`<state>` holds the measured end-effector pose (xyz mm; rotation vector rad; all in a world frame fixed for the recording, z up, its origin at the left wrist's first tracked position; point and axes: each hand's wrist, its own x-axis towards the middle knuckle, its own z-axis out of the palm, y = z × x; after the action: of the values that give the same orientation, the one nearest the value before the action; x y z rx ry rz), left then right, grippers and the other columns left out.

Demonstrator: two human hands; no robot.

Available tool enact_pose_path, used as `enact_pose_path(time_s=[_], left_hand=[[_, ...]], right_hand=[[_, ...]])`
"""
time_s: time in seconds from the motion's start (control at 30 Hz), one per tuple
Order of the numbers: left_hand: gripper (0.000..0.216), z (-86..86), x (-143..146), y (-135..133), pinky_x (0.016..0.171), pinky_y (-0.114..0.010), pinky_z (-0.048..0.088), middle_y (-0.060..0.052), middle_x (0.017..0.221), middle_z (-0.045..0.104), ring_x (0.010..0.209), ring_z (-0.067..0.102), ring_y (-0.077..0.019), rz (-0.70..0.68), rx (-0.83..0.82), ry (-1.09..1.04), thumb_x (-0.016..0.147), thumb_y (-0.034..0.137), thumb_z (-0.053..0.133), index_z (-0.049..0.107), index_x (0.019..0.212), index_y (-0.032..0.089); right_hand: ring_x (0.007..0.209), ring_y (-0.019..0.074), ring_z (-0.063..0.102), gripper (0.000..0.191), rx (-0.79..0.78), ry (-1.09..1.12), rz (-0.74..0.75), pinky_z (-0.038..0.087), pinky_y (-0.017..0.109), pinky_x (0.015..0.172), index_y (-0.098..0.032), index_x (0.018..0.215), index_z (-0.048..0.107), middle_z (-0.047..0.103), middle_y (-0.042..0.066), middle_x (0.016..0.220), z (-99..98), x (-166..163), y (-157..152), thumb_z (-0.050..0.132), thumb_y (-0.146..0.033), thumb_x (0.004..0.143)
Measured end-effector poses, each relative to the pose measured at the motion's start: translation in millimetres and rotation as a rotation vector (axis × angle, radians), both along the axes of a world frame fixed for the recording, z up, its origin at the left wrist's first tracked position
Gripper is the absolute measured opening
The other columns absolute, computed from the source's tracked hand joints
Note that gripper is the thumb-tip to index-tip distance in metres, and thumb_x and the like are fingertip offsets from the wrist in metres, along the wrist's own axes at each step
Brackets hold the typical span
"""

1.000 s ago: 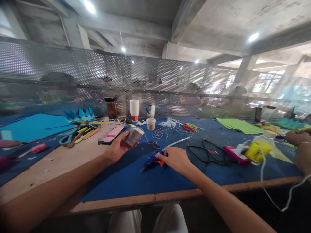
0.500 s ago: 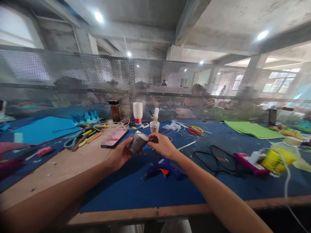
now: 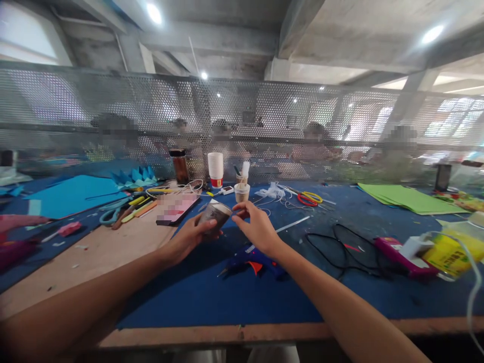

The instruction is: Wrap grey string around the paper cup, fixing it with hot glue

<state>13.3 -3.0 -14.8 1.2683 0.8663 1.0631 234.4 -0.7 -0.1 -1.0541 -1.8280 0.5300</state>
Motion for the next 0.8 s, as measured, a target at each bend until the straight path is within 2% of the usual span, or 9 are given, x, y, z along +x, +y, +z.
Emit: enact_pose_path(time_s=[0.23,0.4,0.8], left_hand=[[0.070,-6.4,-3,8,0.079,-0.039,0.058,-0.013,0.116,0.074,0.090,0.074,-0.0278,0.142,0.144,0.149,0.077,0.052,0.083,0.060,0.132,0.015],[0.070,-3.4,-2,7,0.079,-0.039,0.058,-0.013,0.113,0.074,0.089,0.074,-0.0283,0.207,0.191,0.236,0.075,0.052,0.082,0.057,0.130,0.014],[0.063,0.6,-1,5,0.077,-0.039,0.058,-0.011,0.105,0.073,0.085,0.074,-0.0266,0.264,0.171,0.191,0.075,0.049,0.083,0.055,0.121,0.016]], right_hand=[[0.088,0.0169,0.070,0.008,0.025,-0.052,-0.006,0.052,0.031,0.086,-0.022,0.101,0.071,0.076,0.001,0.093,4.9,-1,-9,0.066,-0.020,0.094],[0.086,0.0165,0.069,0.007,0.063,-0.030,0.001,0.051,0.030,0.084,-0.023,0.096,0.072,0.075,0.000,0.090,7.9,-2,-14,0.065,-0.025,0.096],[0.083,0.0176,0.069,0.008,0.071,-0.084,0.040,0.052,0.031,0.080,-0.023,0.091,0.071,0.074,0.001,0.086,11.4,-4,-21,0.064,-0.025,0.094]])
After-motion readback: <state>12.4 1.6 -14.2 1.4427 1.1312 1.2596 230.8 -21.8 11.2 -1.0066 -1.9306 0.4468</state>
